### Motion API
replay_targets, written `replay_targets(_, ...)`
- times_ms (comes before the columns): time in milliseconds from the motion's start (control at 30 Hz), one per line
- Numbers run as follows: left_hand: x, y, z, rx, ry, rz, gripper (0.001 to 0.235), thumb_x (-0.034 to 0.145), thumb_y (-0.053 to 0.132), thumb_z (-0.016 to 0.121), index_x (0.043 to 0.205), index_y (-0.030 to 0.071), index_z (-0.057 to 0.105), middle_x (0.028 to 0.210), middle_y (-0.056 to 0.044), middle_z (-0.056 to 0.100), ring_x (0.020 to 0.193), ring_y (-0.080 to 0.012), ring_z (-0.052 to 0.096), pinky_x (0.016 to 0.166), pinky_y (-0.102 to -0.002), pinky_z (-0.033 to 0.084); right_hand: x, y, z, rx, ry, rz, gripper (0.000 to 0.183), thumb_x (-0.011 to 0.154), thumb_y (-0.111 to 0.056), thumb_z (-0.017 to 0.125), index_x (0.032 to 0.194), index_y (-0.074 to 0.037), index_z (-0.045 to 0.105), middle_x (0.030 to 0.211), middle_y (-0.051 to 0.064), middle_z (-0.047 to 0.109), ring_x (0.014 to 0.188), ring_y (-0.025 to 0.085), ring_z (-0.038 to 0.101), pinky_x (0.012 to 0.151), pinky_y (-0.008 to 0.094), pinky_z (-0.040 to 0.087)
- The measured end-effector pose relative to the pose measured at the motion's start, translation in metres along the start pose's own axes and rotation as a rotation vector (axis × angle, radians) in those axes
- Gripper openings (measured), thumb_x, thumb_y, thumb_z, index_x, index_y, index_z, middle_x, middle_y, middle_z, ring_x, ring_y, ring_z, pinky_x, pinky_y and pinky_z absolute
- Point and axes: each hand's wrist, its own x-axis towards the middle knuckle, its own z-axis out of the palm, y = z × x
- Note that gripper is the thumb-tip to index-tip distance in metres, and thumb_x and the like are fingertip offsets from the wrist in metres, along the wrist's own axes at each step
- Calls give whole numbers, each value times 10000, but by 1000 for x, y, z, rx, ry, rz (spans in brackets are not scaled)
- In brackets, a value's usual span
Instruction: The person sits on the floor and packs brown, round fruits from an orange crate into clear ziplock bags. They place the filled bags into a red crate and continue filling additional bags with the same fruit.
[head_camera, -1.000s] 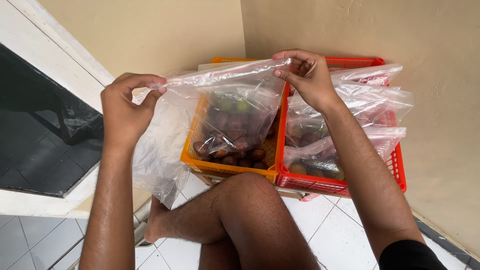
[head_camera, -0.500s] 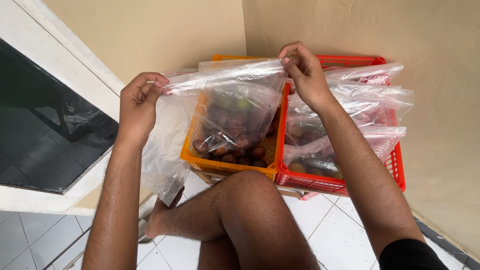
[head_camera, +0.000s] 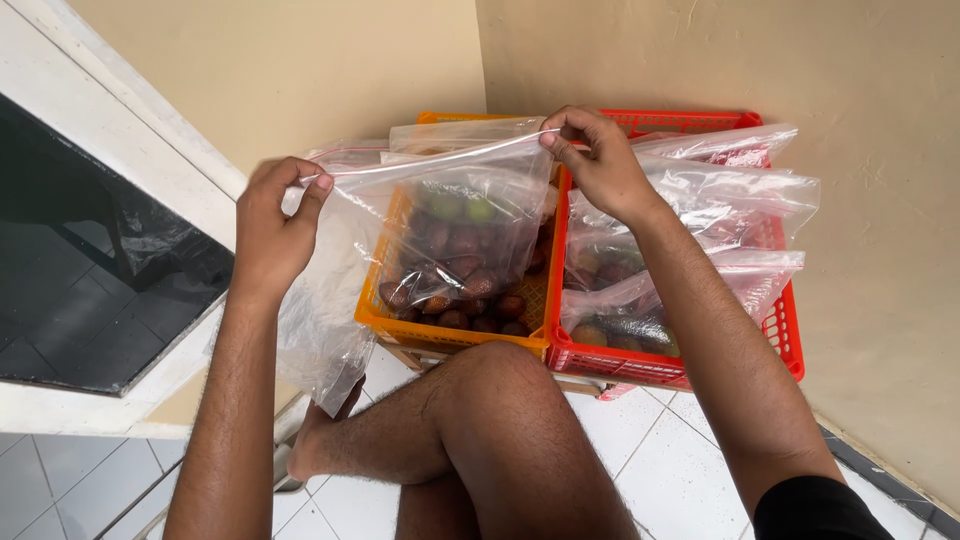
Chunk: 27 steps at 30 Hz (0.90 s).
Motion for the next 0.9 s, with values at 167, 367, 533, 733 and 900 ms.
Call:
replay_targets(167, 0, -5, 10, -241, -50, -150, 127, 1114, 103, 534, 1206, 125, 618, 796, -64, 639, 741, -113, 538, 647, -234, 385, -1, 16, -2, 70, -17, 87, 159, 1090, -133, 577, 1224, -115, 661, 837, 28, 574, 859, 135, 609, 753, 293, 567)
replay_targets(367, 0, -2, 10, -367, -61, -187, 140, 1018, 86, 652, 1128, 144, 717, 817, -11, 668, 760, -23, 540, 730, -163, 392, -3, -17, 1, 119, -7, 152, 131, 1052, -124, 606, 1141, -120, 701, 838, -20, 647, 821, 42, 578, 659, 154, 503)
replay_targets(533, -4, 14, 0, -232, -60, -94, 347, 816, 29, 873, 1140, 75, 757, 907, -67, 716, 858, -105, 632, 969, -348, 479, -3, -13, -1, 67, -78, 89, 370, 844, -53, 862, 1184, -33, 715, 980, 124, 739, 1002, 174, 636, 894, 350, 559)
replay_targets(733, -11, 2, 7, 112, -7, 67, 131, 980, 82, 799, 1101, 124, 771, 935, -77, 642, 920, -269, 656, 1106, -691, 301, -2, 11, 2, -87, -74, 56, 82, 1007, -82, 719, 1056, -25, 752, 906, 158, 669, 975, 263, 682, 845, 420, 598)
replay_targets(900, -13, -10, 15, 127, -108, -70, 202, 1149, 244, 540, 1104, 101, 676, 1053, -109, 571, 1155, -411, 620, 1120, -822, 50, -2, 35, 4, -19, -114, 138, 167, 1071, -178, 635, 1003, -61, 734, 856, 62, 585, 935, 199, 638, 832, 396, 581)
